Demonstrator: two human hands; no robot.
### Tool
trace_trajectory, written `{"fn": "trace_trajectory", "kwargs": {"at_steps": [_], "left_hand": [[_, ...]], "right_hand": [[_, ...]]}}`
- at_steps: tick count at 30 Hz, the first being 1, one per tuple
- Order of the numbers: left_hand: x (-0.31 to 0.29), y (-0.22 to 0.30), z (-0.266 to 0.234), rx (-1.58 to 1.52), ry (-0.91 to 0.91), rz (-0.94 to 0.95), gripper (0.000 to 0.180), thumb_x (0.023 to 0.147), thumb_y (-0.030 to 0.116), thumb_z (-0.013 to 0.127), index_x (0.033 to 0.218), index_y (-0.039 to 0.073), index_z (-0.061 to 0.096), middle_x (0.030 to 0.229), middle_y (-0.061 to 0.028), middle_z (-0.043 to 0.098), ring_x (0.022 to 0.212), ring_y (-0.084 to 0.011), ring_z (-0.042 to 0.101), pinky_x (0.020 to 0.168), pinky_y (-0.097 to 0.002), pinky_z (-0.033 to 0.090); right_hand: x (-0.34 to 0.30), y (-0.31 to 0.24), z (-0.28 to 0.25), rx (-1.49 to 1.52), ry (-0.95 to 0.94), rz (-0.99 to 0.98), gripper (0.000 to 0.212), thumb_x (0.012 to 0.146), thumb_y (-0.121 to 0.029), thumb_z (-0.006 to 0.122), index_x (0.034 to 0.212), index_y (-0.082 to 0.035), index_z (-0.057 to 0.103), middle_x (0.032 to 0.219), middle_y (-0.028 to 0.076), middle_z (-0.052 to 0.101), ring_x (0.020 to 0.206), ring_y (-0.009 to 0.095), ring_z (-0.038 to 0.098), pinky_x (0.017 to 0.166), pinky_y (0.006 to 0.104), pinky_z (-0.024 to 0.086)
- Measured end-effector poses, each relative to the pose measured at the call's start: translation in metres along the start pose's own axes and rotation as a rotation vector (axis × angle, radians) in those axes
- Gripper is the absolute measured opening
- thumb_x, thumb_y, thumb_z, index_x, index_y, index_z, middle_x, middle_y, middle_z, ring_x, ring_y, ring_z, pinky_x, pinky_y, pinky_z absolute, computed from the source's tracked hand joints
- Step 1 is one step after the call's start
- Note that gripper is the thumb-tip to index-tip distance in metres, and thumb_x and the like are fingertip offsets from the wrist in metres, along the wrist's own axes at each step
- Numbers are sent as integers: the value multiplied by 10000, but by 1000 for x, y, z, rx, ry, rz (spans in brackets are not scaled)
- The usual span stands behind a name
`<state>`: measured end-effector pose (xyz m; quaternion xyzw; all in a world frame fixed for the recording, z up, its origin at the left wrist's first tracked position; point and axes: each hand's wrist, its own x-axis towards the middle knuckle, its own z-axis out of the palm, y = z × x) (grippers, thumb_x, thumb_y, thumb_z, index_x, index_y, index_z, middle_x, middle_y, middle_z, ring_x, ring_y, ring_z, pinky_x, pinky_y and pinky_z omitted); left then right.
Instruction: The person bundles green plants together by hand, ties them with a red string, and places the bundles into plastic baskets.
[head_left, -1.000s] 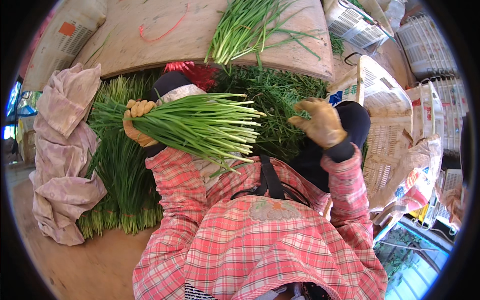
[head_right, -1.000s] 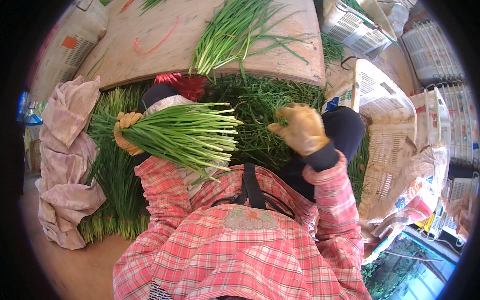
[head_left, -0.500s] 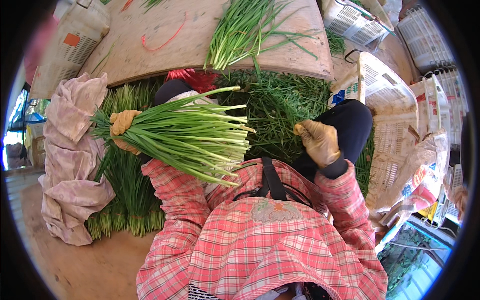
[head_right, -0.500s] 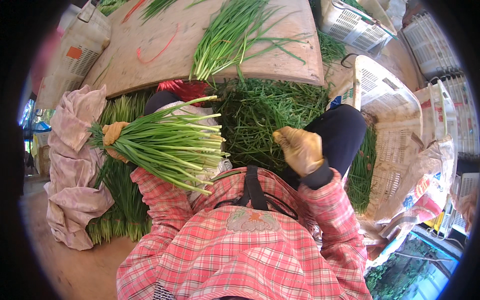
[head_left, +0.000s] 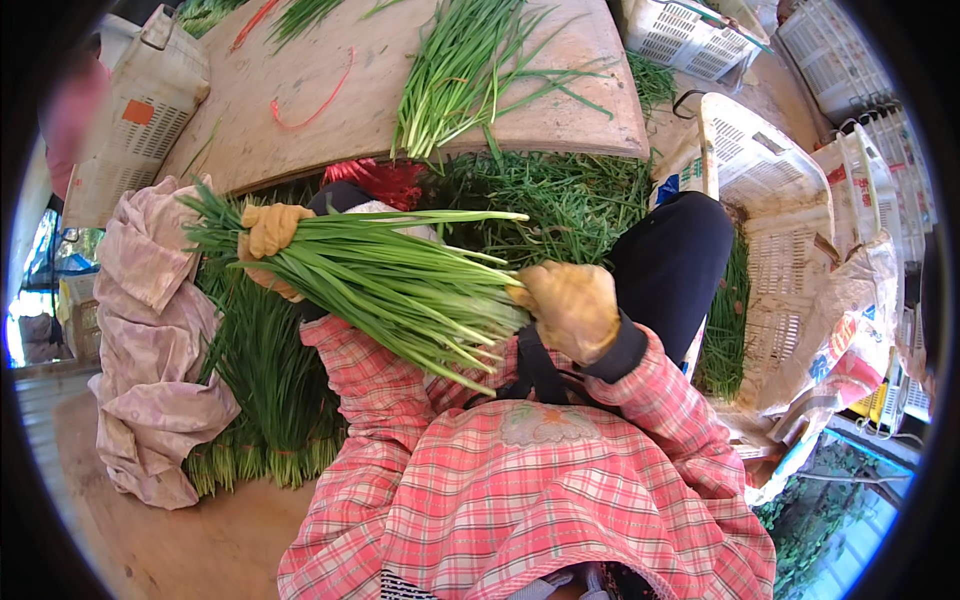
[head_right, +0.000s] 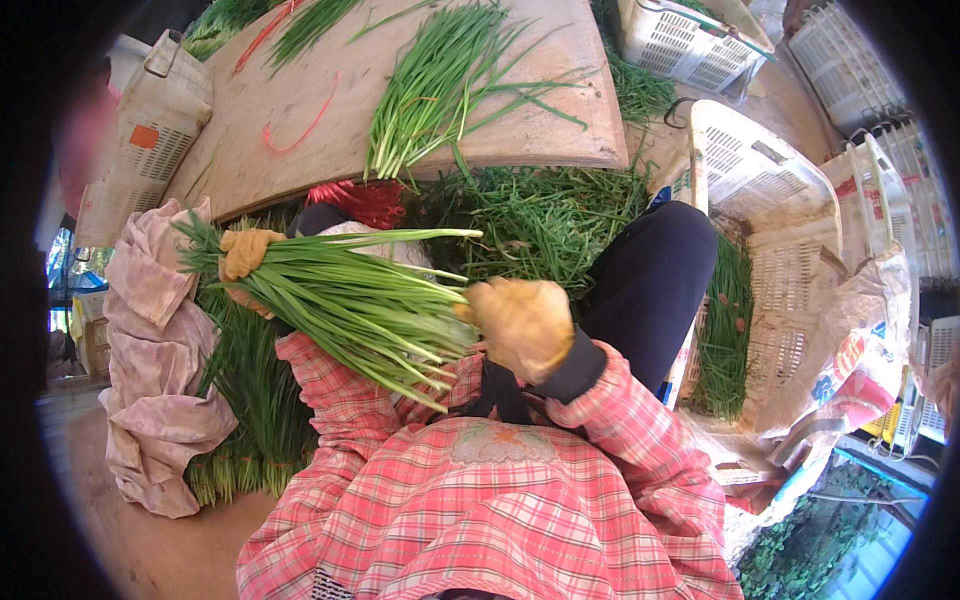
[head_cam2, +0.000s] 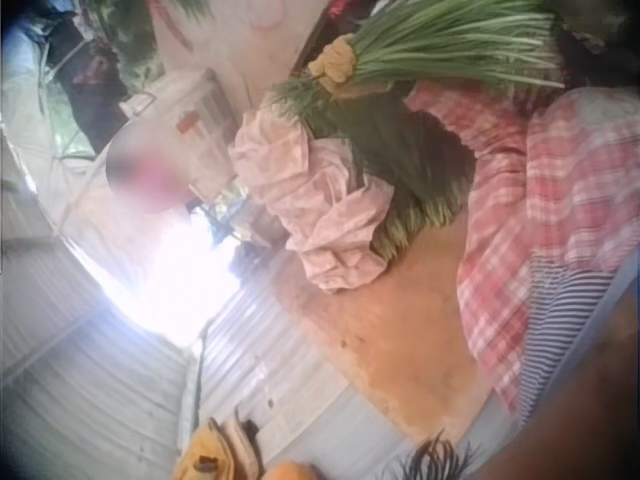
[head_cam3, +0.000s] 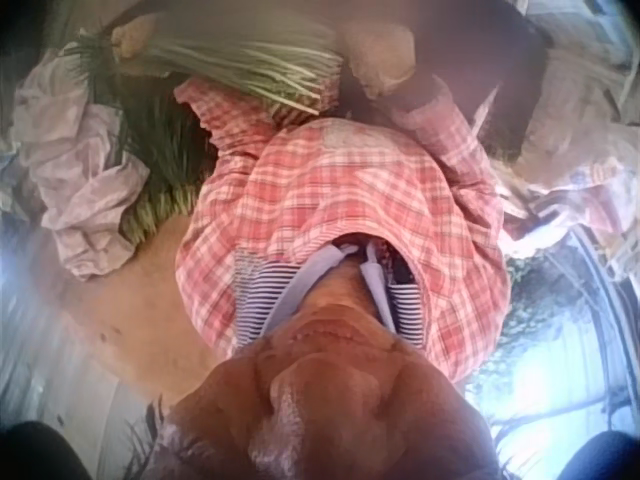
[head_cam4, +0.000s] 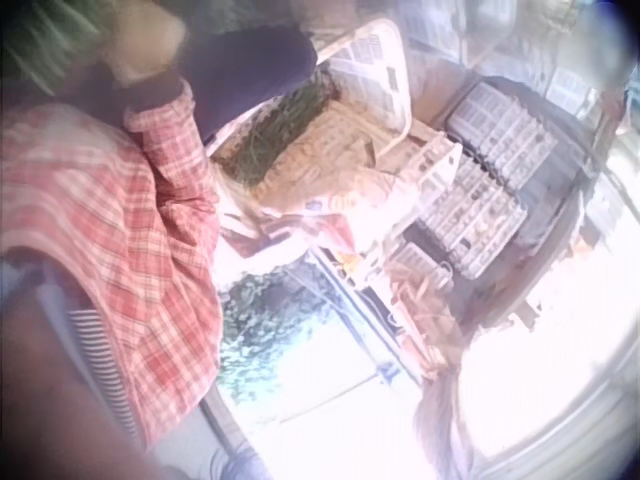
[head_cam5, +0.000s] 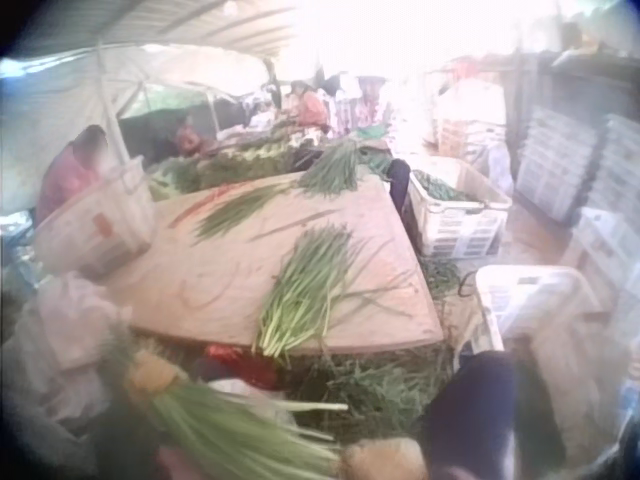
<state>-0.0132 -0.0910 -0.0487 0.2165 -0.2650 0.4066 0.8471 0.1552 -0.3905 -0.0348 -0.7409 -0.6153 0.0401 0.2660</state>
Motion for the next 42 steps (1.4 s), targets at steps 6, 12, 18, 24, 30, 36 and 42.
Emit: {"fn": "trace_trajectory", "kwargs": {"at_steps": [6,12,18,24,30,36,42], "left_hand": [[-15,-9,-9,-26,70,223,53,824,75,496,846,80,448,622,72,483,608,-66,457,627,-207,401],[-10,-22,-7,-277,-102,301,141,767,28,576,821,68,453,646,73,477,616,-77,460,654,-204,422],[-6,-30,-15,-374,-127,164,265,752,52,605,948,32,428,670,60,493,632,-81,485,693,-214,444],[-26,-8,-36,-250,-167,244,370,712,68,655,987,7,415,806,11,521,757,-109,505,778,-248,438],[-34,7,-44,-208,-162,339,395,682,21,654,987,-29,407,795,5,520,744,-124,501,769,-253,423],[-22,-23,-22,-249,-146,320,251,723,60,607,872,64,406,725,44,471,665,-92,463,732,-235,416],[-28,-1,-30,-178,-106,330,222,740,65,586,873,60,409,685,56,458,644,-79,453,717,-229,411]], "right_hand": [[-50,43,-6,298,245,213,84,788,-89,671,767,-21,629,612,109,585,511,223,575,480,284,452],[-8,56,-18,943,57,327,443,845,-74,648,1261,-19,505,1080,80,607,833,122,566,765,269,478],[43,15,4,1438,-251,255,402,872,-107,627,1248,-8,524,1111,81,633,945,126,582,830,257,471],[2,40,-40,1229,-100,457,192,906,-142,572,929,16,679,845,86,687,643,64,530,549,196,418],[-34,65,-46,665,-212,467,512,850,-217,683,1262,26,500,971,103,654,735,110,579,628,248,478],[21,34,-2,1067,57,360,382,904,-239,617,1156,41,554,827,59,657,702,107,568,621,247,464],[6,39,-25,938,393,627,204,936,-160,561,831,-11,650,669,-1,605,563,27,411,521,191,358]]}}
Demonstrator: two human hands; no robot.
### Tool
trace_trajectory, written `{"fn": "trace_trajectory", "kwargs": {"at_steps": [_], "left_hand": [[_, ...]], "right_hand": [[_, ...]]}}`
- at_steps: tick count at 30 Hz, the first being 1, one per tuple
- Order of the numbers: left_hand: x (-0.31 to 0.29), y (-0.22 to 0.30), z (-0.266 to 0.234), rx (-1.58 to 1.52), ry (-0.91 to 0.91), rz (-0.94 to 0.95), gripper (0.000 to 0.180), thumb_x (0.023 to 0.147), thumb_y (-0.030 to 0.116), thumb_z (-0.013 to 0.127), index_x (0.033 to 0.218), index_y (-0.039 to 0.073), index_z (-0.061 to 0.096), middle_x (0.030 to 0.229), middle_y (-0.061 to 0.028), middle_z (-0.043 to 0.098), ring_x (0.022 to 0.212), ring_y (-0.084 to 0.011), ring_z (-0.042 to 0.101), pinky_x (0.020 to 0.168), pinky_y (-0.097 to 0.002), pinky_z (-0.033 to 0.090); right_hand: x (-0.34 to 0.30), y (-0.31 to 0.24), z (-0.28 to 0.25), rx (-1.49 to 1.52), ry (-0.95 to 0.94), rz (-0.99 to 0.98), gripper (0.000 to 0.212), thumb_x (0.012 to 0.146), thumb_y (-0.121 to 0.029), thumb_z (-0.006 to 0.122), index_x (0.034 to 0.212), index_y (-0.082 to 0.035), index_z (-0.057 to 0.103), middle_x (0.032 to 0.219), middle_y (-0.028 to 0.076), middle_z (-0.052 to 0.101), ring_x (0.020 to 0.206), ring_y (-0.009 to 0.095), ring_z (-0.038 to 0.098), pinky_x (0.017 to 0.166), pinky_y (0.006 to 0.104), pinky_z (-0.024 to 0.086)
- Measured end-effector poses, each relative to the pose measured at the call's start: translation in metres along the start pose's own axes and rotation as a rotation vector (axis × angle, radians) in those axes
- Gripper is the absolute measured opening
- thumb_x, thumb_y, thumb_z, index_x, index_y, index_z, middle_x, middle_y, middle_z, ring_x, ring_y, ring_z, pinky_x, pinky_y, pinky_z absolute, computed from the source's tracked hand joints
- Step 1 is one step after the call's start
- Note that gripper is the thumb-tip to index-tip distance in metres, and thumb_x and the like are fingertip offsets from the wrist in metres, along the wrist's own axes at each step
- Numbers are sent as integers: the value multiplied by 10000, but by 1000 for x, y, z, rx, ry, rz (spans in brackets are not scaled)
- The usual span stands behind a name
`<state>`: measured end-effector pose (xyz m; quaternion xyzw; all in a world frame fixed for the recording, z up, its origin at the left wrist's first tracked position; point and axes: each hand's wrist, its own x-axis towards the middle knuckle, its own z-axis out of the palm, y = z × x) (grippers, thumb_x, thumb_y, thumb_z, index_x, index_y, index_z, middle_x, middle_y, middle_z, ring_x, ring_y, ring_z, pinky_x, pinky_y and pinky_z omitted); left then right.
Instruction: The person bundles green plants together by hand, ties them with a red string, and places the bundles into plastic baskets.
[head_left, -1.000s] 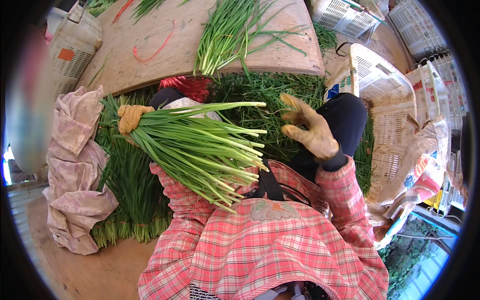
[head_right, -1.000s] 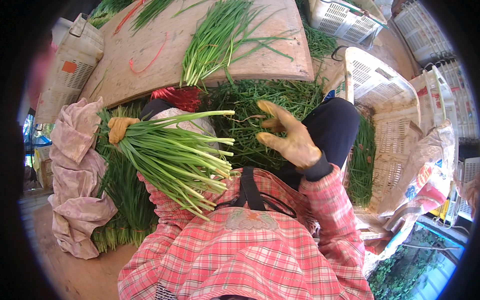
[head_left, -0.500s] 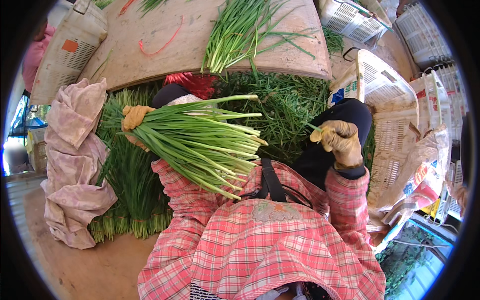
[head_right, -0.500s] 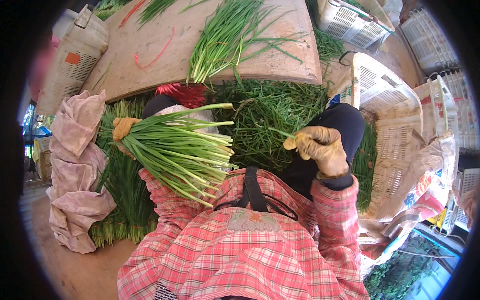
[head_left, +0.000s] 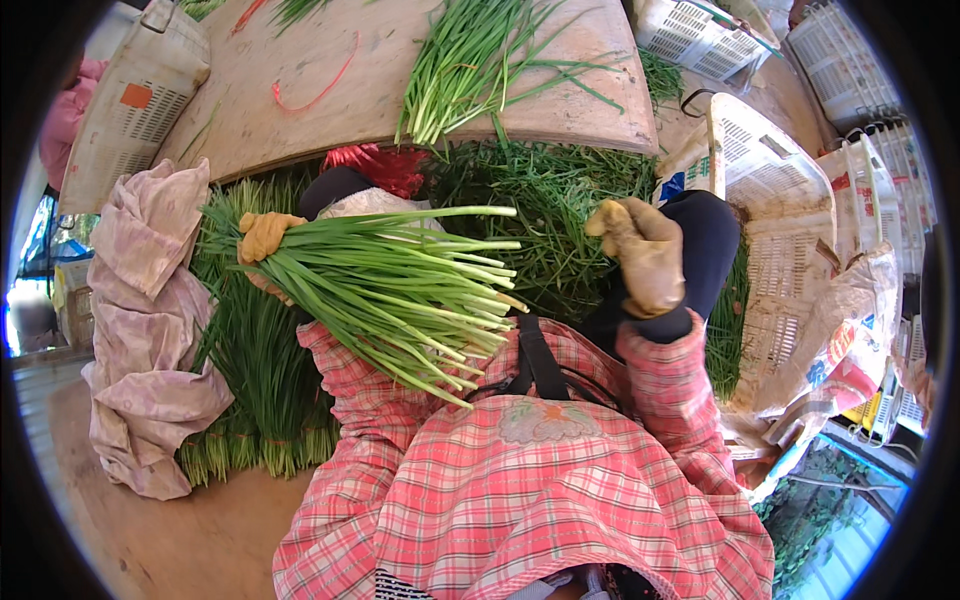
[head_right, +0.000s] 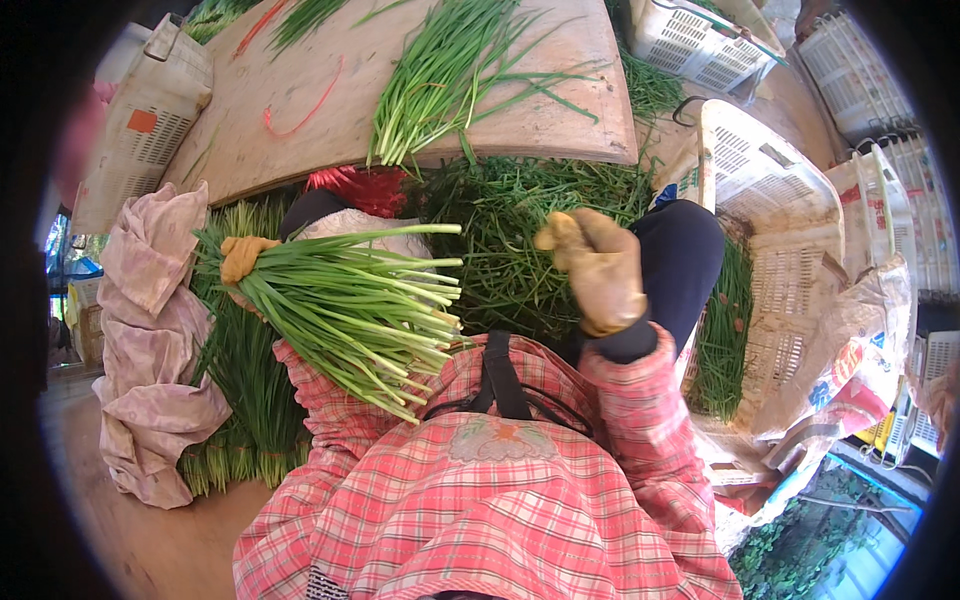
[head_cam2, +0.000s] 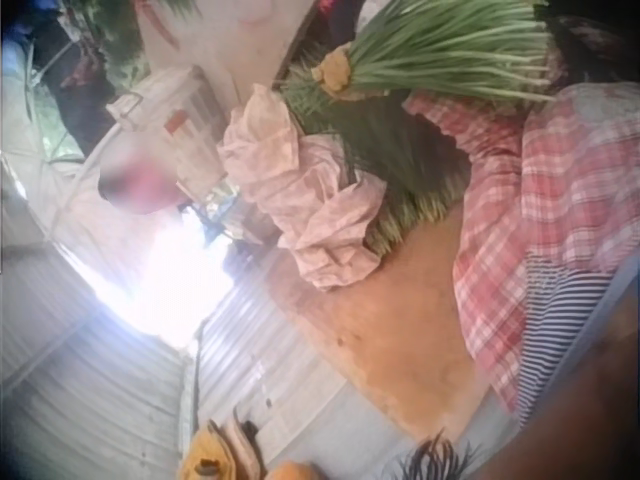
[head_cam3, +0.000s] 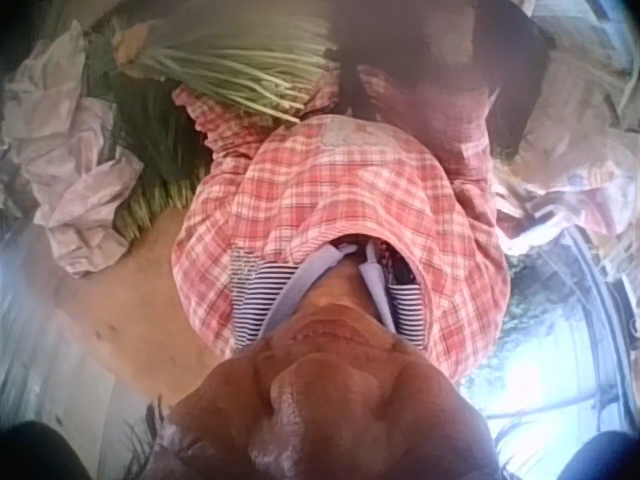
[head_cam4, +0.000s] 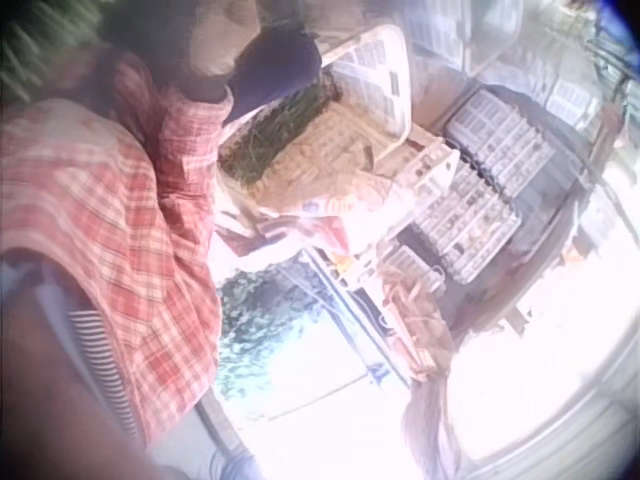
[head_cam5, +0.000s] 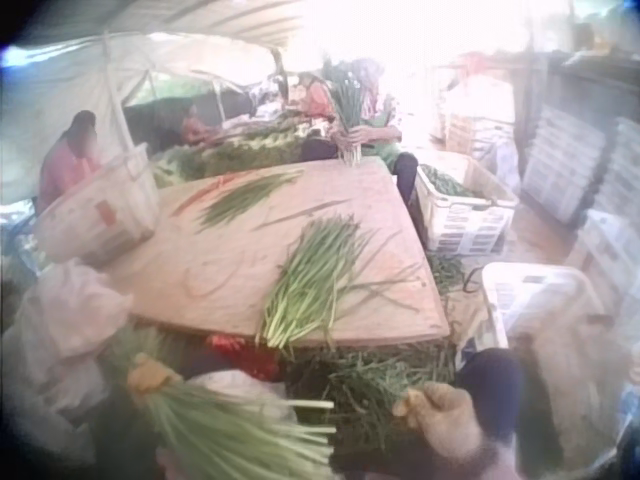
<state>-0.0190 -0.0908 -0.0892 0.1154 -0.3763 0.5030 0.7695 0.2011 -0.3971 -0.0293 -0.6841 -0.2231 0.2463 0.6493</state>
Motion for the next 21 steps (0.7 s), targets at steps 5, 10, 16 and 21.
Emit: {"fn": "trace_trajectory", "kwargs": {"at_steps": [5,10,16,21], "left_hand": [[-1,-4,-17,-69,-76,19,172,741,62,572,799,87,412,657,65,444,610,-62,437,694,-215,395],[-3,-8,-26,-169,-19,-80,159,799,98,518,719,128,384,569,90,383,515,-38,385,644,-217,375],[6,-16,18,128,321,-330,46,857,67,463,819,64,437,608,61,442,593,-88,441,684,-245,419],[0,-23,11,158,424,-296,69,839,95,471,770,93,462,594,50,438,575,-80,391,629,-235,365]], "right_hand": [[-2,40,-24,-686,-389,-341,554,777,-127,720,1266,-10,486,1182,177,548,1055,321,567,898,355,462],[8,19,43,20,-379,-261,400,898,-210,618,1212,22,534,1069,121,634,854,178,613,761,297,491],[1,17,49,-74,-171,22,269,929,-237,583,881,22,635,657,36,586,562,84,470,518,254,395],[3,28,-2,-62,159,113,272,932,-229,580,801,0,644,593,5,553,511,54,421,485,226,361]]}}
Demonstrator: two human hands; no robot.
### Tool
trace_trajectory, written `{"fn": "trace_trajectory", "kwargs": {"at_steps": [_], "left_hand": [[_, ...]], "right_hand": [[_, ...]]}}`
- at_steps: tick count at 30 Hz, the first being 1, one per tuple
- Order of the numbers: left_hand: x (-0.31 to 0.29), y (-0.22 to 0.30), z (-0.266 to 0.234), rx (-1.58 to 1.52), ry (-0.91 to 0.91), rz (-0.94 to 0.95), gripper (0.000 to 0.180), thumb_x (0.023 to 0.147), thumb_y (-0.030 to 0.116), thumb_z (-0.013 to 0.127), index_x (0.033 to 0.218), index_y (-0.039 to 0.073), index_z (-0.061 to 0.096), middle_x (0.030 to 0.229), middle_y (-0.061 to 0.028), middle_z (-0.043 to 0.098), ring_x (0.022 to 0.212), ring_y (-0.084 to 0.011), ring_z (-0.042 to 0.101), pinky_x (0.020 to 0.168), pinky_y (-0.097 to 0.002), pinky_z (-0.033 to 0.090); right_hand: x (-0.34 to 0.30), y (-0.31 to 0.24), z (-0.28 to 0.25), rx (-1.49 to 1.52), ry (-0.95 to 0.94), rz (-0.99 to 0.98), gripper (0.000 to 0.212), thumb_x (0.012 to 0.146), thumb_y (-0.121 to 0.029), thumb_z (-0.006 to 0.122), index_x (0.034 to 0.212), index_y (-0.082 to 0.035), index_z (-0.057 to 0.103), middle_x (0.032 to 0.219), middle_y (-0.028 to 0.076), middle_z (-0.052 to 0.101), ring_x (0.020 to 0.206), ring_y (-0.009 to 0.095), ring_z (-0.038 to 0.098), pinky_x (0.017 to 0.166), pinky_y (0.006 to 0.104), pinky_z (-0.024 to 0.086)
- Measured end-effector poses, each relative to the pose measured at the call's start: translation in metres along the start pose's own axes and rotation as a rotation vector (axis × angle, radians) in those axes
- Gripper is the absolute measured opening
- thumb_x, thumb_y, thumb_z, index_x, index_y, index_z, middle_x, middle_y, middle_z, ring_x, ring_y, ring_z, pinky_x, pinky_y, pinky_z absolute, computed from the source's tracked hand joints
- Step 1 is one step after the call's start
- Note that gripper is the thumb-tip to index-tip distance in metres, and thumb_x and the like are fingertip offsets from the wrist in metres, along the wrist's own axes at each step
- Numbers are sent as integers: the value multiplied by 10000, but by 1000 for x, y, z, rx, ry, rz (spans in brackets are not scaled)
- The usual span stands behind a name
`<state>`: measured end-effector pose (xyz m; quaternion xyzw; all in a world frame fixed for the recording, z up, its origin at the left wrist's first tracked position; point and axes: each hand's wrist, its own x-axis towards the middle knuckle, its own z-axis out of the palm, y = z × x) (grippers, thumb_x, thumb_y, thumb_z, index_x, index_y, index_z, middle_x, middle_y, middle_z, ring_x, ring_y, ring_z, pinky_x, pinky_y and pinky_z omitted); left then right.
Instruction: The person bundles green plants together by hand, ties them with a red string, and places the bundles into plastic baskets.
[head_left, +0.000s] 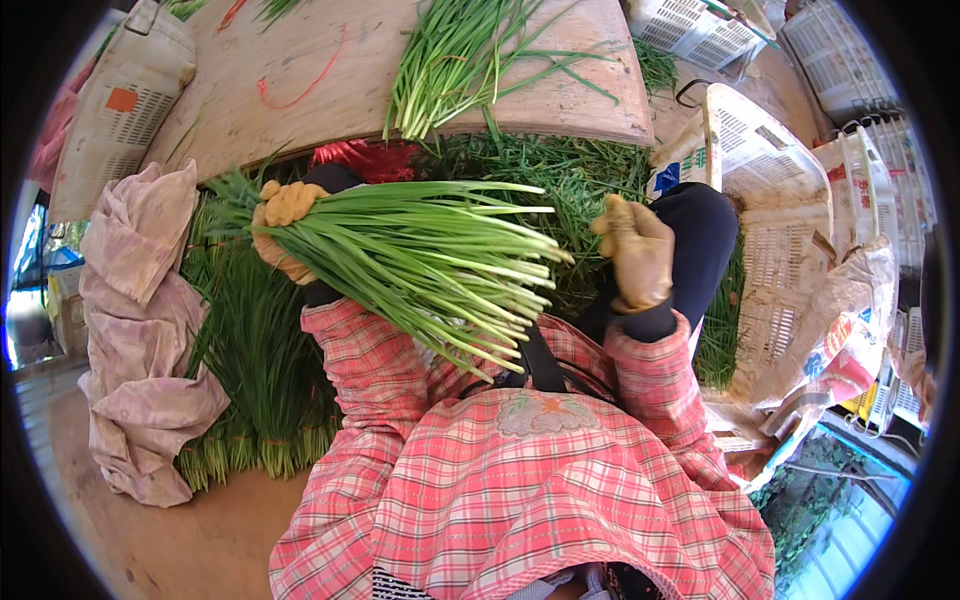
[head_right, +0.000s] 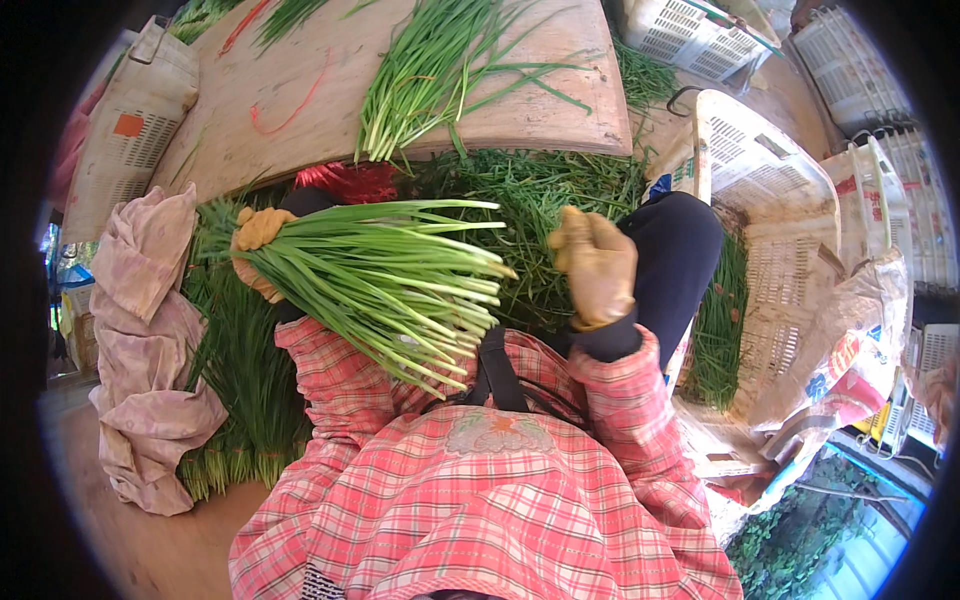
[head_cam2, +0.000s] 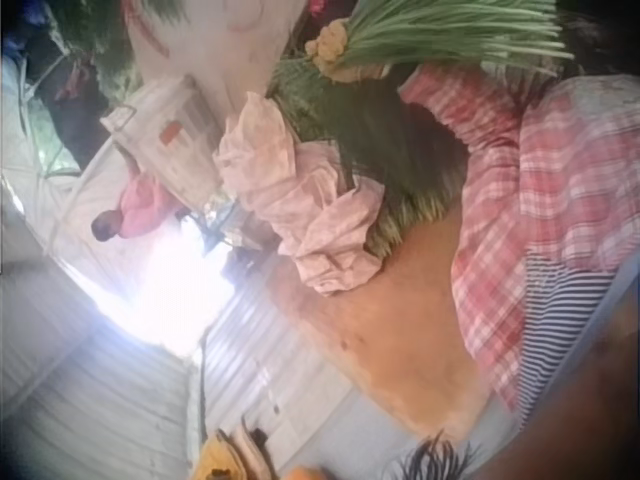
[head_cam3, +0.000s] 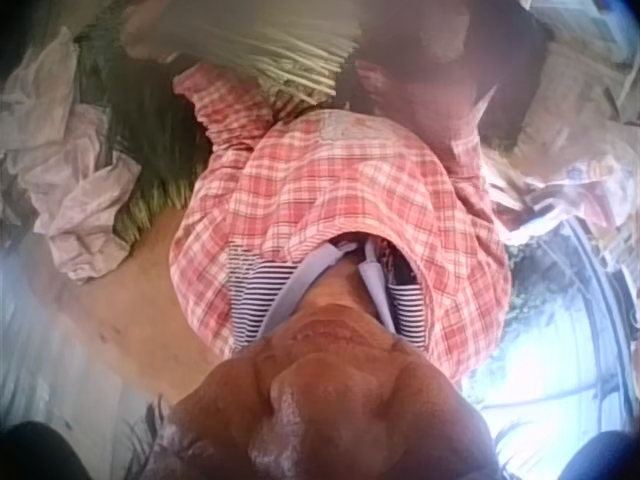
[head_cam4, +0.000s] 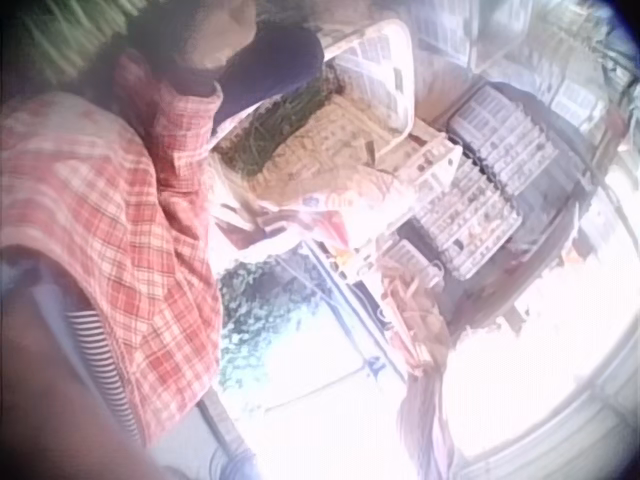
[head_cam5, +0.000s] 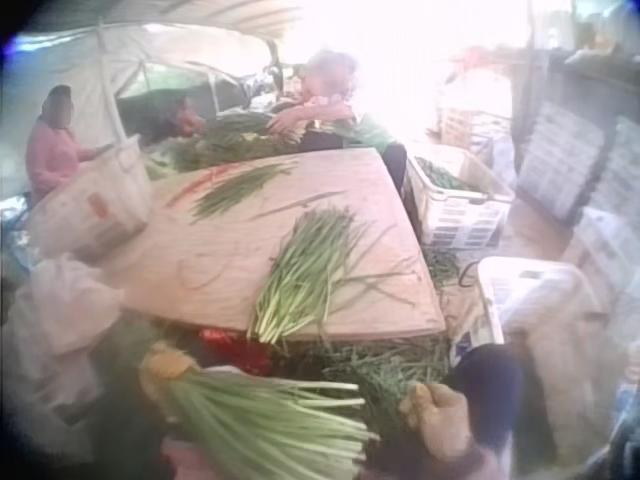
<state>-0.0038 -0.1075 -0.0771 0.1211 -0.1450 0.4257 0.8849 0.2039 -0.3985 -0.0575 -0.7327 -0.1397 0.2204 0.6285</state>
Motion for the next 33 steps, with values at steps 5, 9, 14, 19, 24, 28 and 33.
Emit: {"fn": "trace_trajectory", "kwargs": {"at_steps": [5,9,14,19,24,28,33], "left_hand": [[0,19,-12,27,-11,-49,129,817,117,510,697,104,462,616,43,442,600,-95,394,666,-242,372],[1,11,-5,-17,35,-21,119,811,89,500,698,93,462,616,39,439,603,-95,396,664,-245,377],[-1,19,5,130,24,46,81,858,111,462,804,60,492,646,37,455,610,-96,409,674,-249,389],[-5,33,-4,121,-86,-56,90,874,143,480,848,60,497,674,44,460,645,-95,420,701,-255,387],[-5,28,-25,19,44,-28,115,869,137,479,873,28,516,676,35,465,657,-97,448,707,-263,405],[-8,37,-15,-32,93,-53,109,874,125,477,862,27,521,663,32,469,671,-100,462,695,-267,417],[-17,59,-5,-16,-5,-215,148,902,142,481,768,95,525,670,36,483,688,-101,446,697,-267,421]], "right_hand": [[-14,-2,-3,333,-508,-89,423,894,-243,636,1236,-13,543,1063,37,597,961,109,526,876,244,437],[-31,-8,48,-95,-341,-271,254,885,-220,632,1045,-24,615,811,138,643,706,217,623,656,305,498],[-19,2,18,-163,-168,-304,125,878,-132,618,868,-10,640,670,118,629,563,227,601,525,322,473],[-4,16,-35,-147,-197,-319,184,843,-79,667,1006,7,660,896,82,641,771,142,581,721,265,482],[-23,-10,20,79,-513,-241,573,829,-243,708,1287,0,463,1109,140,621,1043,224,580,905,325,455],[-35,-5,44,-128,-398,-134,327,886,-196,641,1091,51,577,850,150,668,779,164,617,707,285,492],[-12,-6,-11,74,-384,15,182,886,-98,629,1017,27,641,870,42,663,771,101,578,701,246,483]]}}
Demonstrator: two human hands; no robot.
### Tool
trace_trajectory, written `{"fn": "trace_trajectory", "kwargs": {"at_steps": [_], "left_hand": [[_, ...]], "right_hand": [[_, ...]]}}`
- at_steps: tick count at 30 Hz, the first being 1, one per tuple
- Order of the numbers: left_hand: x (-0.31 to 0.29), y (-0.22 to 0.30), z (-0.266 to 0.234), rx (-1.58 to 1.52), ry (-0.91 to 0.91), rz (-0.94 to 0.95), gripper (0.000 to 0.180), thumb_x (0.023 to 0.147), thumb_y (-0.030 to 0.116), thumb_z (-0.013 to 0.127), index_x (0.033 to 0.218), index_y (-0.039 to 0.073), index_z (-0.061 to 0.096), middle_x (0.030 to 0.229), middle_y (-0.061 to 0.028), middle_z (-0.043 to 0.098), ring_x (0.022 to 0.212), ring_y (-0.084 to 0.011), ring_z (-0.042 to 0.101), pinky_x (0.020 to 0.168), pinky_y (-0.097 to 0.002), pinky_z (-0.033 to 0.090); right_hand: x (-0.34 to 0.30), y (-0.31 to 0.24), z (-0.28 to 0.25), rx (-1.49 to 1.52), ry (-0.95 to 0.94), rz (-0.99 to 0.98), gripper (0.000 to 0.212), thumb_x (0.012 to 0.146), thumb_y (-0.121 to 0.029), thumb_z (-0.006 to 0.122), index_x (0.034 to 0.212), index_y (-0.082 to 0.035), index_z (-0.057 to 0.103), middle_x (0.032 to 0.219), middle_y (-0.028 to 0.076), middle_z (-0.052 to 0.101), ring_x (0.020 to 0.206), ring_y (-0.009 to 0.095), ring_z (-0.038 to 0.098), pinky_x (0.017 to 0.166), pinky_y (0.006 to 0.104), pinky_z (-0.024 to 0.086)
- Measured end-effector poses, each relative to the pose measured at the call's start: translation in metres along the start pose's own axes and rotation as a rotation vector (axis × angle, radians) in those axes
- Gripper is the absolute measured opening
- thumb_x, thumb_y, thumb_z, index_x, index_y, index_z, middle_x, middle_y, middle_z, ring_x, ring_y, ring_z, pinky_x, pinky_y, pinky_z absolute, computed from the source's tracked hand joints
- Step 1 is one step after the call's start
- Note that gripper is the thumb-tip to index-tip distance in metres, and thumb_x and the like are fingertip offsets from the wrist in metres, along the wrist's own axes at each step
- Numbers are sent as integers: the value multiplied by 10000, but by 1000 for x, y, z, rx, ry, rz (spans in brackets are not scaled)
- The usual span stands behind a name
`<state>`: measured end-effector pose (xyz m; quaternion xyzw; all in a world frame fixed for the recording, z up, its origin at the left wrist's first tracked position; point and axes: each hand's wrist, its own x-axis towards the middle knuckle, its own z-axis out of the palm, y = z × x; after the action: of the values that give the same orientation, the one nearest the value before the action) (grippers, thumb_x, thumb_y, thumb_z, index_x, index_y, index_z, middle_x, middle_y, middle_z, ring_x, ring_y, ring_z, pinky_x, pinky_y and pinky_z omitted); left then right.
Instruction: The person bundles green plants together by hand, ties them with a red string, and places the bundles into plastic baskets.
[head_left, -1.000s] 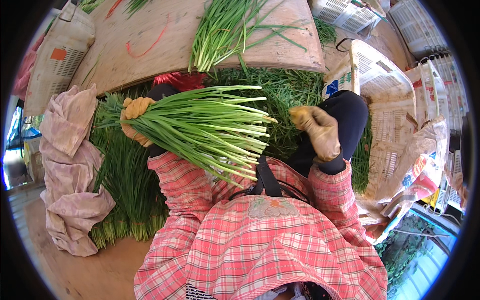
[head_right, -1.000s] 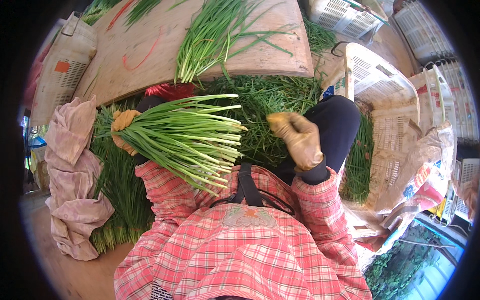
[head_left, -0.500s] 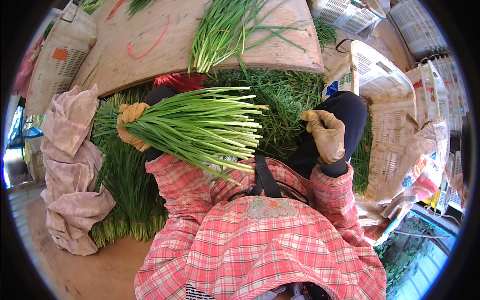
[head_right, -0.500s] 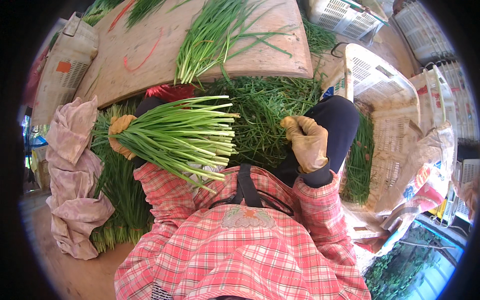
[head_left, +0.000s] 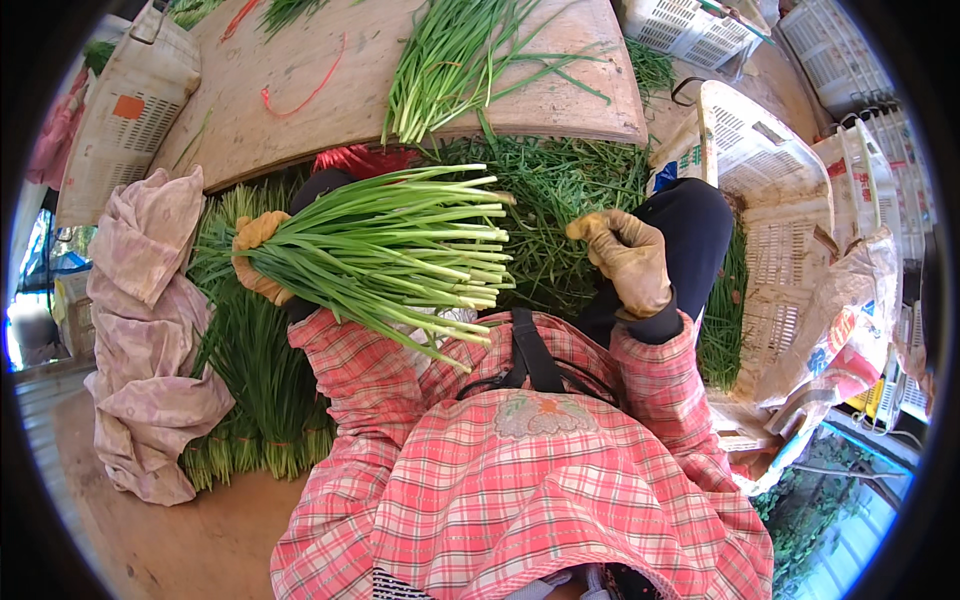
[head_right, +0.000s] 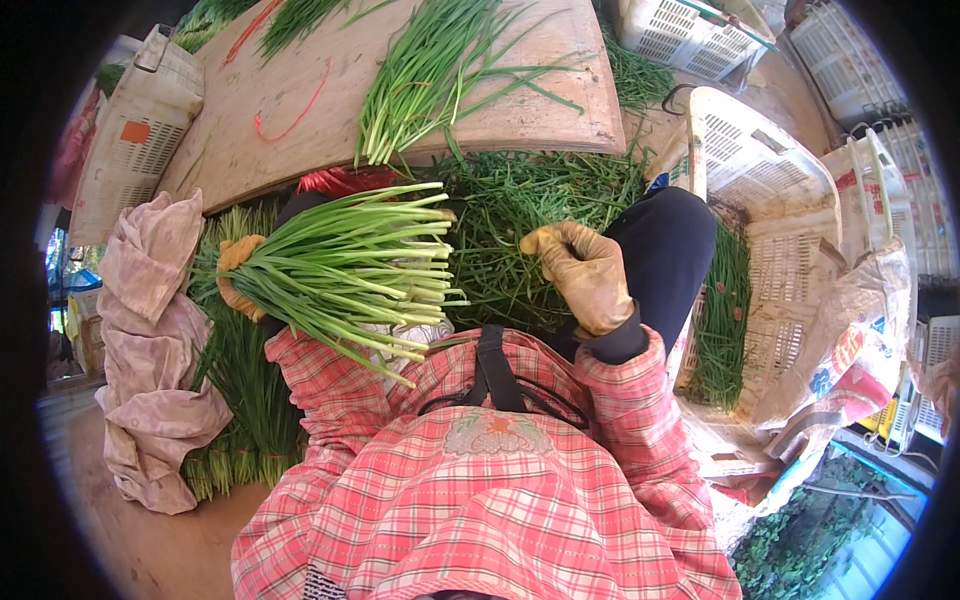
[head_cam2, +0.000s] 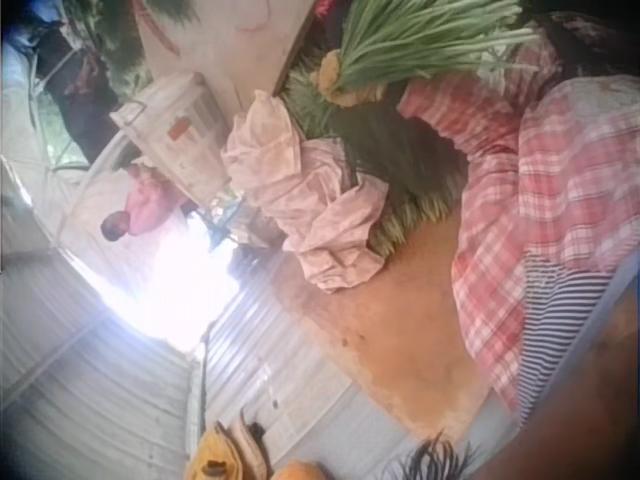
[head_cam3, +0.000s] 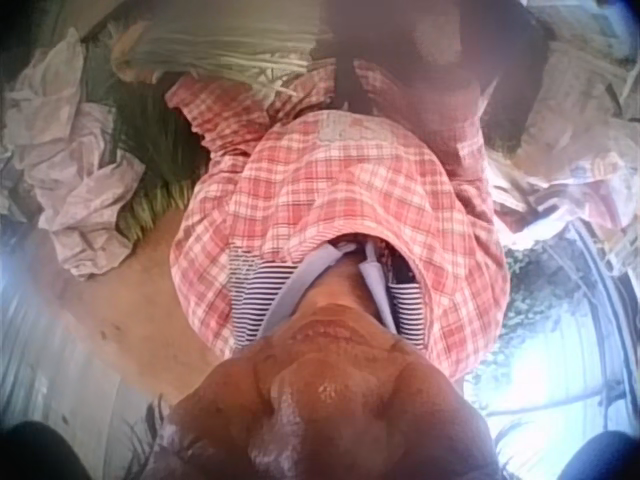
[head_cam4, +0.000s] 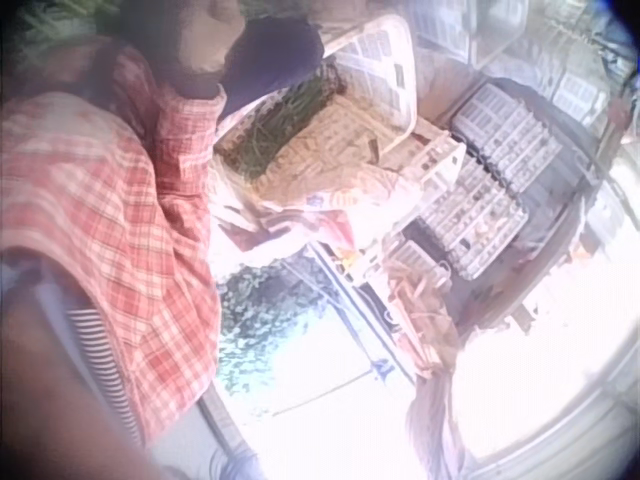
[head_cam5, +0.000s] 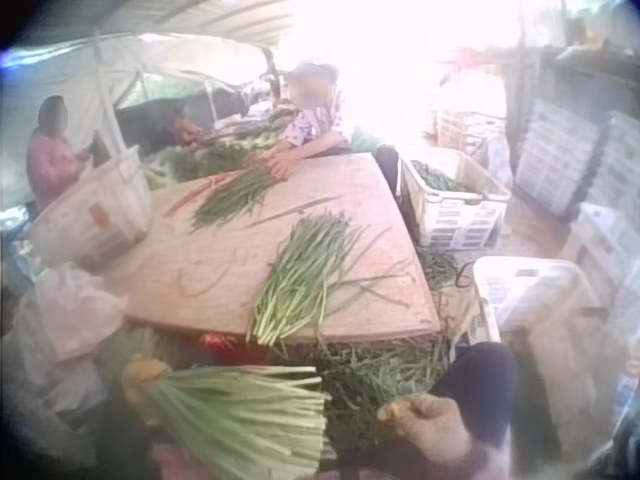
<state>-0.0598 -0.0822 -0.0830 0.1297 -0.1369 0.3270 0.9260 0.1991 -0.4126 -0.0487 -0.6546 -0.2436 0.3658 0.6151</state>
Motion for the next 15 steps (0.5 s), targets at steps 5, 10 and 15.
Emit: {"fn": "trace_trajectory", "kwargs": {"at_steps": [5,10,15], "left_hand": [[7,-22,-11,-182,-54,-123,147,911,158,484,785,92,520,730,23,493,723,-108,471,741,-258,426],[12,-25,-36,89,-169,297,155,890,201,516,896,49,490,801,7,509,785,-106,481,826,-261,401],[-2,-2,-38,29,-99,124,93,896,162,494,835,96,472,786,13,488,813,-126,451,837,-280,389]], "right_hand": [[9,-2,23,167,-366,64,353,875,-75,632,1202,30,548,1083,83,631,924,125,592,846,260,488],[9,10,58,358,-260,18,282,894,-117,616,1139,22,595,1017,77,655,877,127,601,794,256,497],[-4,-12,5,226,10,-19,169,908,-100,589,971,36,669,818,46,664,650,55,514,572,194,422]]}}
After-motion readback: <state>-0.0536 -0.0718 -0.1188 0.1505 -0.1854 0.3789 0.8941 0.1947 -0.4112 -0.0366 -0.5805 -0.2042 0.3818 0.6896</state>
